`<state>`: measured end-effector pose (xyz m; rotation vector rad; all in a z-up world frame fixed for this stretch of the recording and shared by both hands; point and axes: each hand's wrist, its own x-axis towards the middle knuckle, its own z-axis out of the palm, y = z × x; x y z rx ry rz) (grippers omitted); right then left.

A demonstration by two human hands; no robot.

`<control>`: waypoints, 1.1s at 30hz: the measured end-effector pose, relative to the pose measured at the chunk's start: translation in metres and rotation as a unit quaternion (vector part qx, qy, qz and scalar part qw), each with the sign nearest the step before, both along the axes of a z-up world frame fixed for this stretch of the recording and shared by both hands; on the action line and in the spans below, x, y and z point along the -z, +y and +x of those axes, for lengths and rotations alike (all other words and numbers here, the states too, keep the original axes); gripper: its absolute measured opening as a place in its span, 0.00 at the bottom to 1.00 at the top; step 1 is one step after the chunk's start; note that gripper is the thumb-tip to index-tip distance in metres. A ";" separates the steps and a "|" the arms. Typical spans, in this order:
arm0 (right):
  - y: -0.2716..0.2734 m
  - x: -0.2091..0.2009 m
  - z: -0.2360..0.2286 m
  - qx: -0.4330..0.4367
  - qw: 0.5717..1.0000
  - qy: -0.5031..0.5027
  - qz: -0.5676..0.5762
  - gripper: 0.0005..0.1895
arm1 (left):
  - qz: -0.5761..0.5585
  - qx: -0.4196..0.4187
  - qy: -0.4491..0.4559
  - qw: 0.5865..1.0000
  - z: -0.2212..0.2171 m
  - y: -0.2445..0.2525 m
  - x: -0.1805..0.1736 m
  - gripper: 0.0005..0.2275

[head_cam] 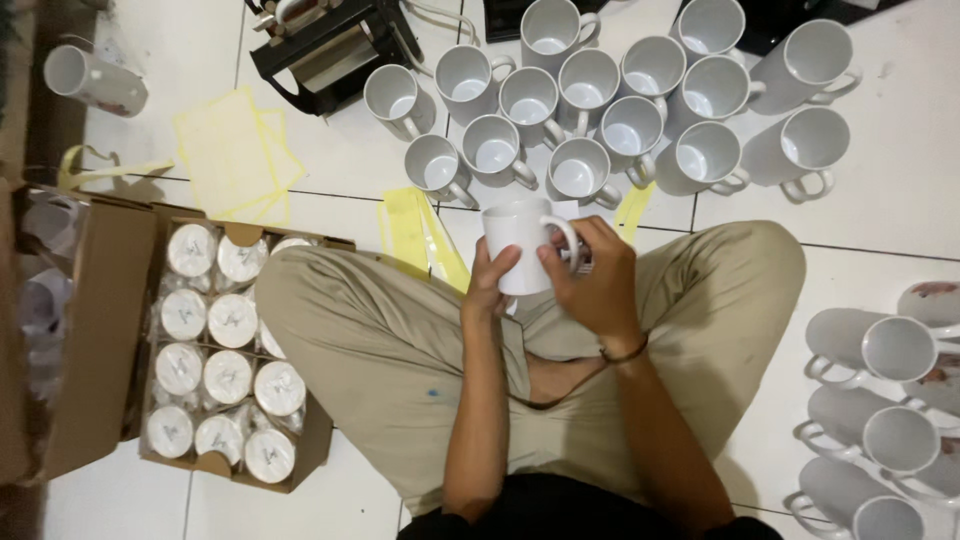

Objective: The person sits on the floor and applies printed transfers to white ceramic mugs using a heat press. They unwrap mugs from plastic, place a transfer on the mug, load it into the heat press, and then remove and inspect the finished mug.

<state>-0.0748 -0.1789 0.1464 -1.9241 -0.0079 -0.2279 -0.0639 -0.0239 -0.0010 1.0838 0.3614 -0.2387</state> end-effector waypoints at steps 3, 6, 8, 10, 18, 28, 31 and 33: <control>0.009 0.002 -0.012 0.024 0.997 -0.043 -0.065 0.10 | -0.094 -0.024 -0.047 0.994 -0.003 0.002 0.028 0.33; 0.023 -0.006 -0.015 0.021 0.985 -0.130 -0.114 0.13 | -0.223 -0.038 -0.113 0.967 0.002 0.005 0.051 0.34; 0.034 -0.024 -0.020 0.031 0.980 -0.162 -0.112 0.12 | -0.233 -0.034 -0.088 0.968 0.003 0.014 0.069 0.35; 0.040 -0.017 -0.021 0.038 0.978 -0.174 -0.104 0.13 | -0.222 -0.029 -0.069 0.972 0.003 0.018 0.074 0.35; 0.033 -0.015 -0.014 0.103 0.968 -0.185 -0.138 0.34 | -0.175 0.002 -0.106 0.979 0.006 0.026 0.075 0.37; 0.033 0.017 -0.019 -0.046 0.988 -0.051 -0.135 0.26 | -0.057 0.028 -0.076 0.995 0.008 0.012 0.006 0.40; 0.032 0.026 -0.020 -0.047 0.984 -0.056 -0.165 0.26 | -0.030 0.044 -0.072 0.996 0.011 0.008 -0.003 0.39; 0.033 0.028 -0.022 -0.051 0.981 -0.061 -0.175 0.27 | -0.024 0.045 -0.069 0.996 0.011 0.007 -0.008 0.39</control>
